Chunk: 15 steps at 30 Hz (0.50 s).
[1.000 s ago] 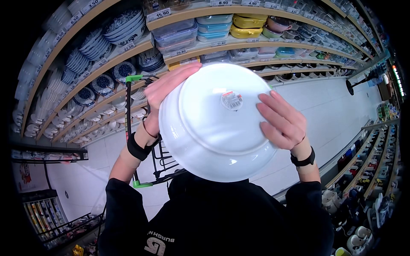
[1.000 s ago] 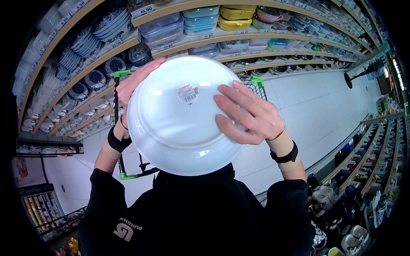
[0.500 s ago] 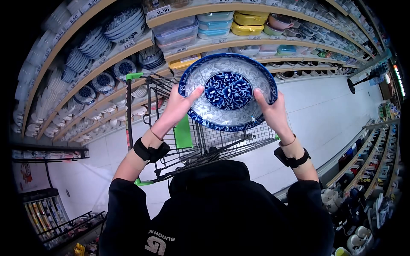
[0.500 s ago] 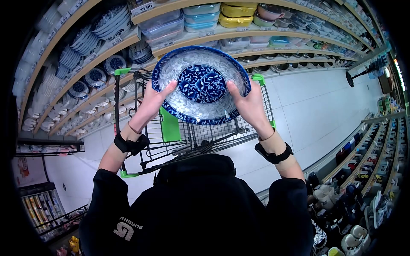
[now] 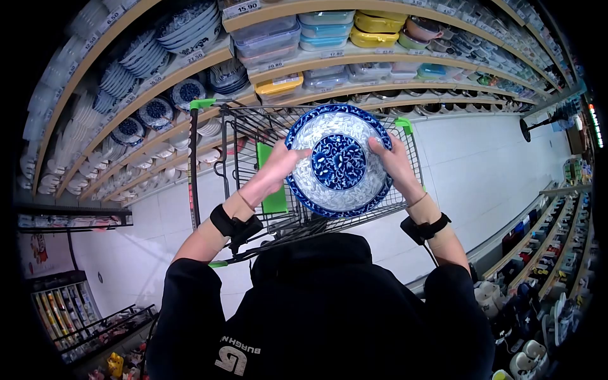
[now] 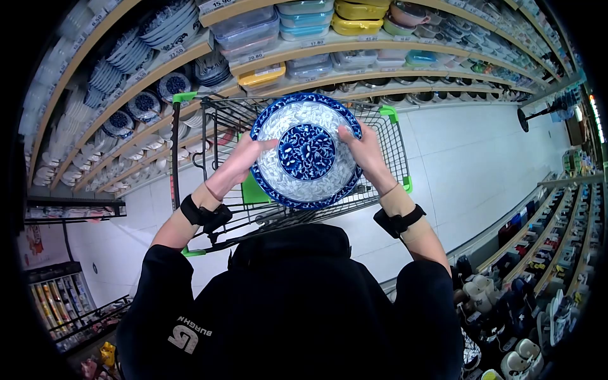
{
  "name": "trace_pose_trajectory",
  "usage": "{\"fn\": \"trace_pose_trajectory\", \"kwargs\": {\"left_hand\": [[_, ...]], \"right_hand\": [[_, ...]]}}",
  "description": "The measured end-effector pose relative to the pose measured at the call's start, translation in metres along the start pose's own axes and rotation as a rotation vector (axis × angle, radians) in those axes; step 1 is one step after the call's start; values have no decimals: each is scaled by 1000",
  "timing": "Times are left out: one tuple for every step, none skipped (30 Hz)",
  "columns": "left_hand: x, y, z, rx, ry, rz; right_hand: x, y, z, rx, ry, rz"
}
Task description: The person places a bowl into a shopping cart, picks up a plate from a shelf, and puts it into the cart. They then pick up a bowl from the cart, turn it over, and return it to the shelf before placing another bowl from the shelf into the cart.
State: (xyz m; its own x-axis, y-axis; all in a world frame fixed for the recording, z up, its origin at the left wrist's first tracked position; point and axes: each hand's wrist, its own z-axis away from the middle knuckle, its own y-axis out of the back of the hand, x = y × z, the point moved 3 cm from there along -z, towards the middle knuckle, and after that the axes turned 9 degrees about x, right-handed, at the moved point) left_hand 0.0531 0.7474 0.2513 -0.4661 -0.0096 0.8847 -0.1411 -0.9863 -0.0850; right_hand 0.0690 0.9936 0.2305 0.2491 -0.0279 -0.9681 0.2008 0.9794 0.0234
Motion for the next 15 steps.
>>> {"fn": "trace_pose_trajectory", "kwargs": {"left_hand": [[0,1,-1,-36,21,29],[1,2,-3,-72,42,60],[2,3,-5,-105,62,93],[4,3,-5,-108,8,6],[7,3,-4,-108,12,9],[17,0,1,-108,14,13],[22,-3,3,-107,17,18],[20,-3,-3,-55,-83,-72],[25,-6,-2,-43,-107,-90],[33,-10,2,-30,-130,-107],[37,-13,4,-17,-151,-124],[35,-13,-4,-1,-210,-186],[40,-16,-2,-24,-193,-256],[47,-17,1,-46,-175,-326],[51,-19,2,-67,-157,-394]], "right_hand": [[4,0,-1,-7,-42,-18],[6,0,-2,-30,-80,-20],[10,0,-1,-49,-144,-38],[13,-1,0,-70,-208,-56],[15,-3,1,-93,-273,-73],[12,-7,7,-115,-328,-70],[16,-9,7,-143,-388,-80],[24,-10,7,-171,-450,-90],[34,-11,5,-199,-511,-98],[43,-14,4,-254,-550,-146],[49,-13,5,-332,-540,-191],[51,-11,9,-409,-530,-236],[55,-8,10,-485,-518,-281],[83,-5,-3,-463,-594,-194],[104,-5,-7,-501,-695,-409]]}}
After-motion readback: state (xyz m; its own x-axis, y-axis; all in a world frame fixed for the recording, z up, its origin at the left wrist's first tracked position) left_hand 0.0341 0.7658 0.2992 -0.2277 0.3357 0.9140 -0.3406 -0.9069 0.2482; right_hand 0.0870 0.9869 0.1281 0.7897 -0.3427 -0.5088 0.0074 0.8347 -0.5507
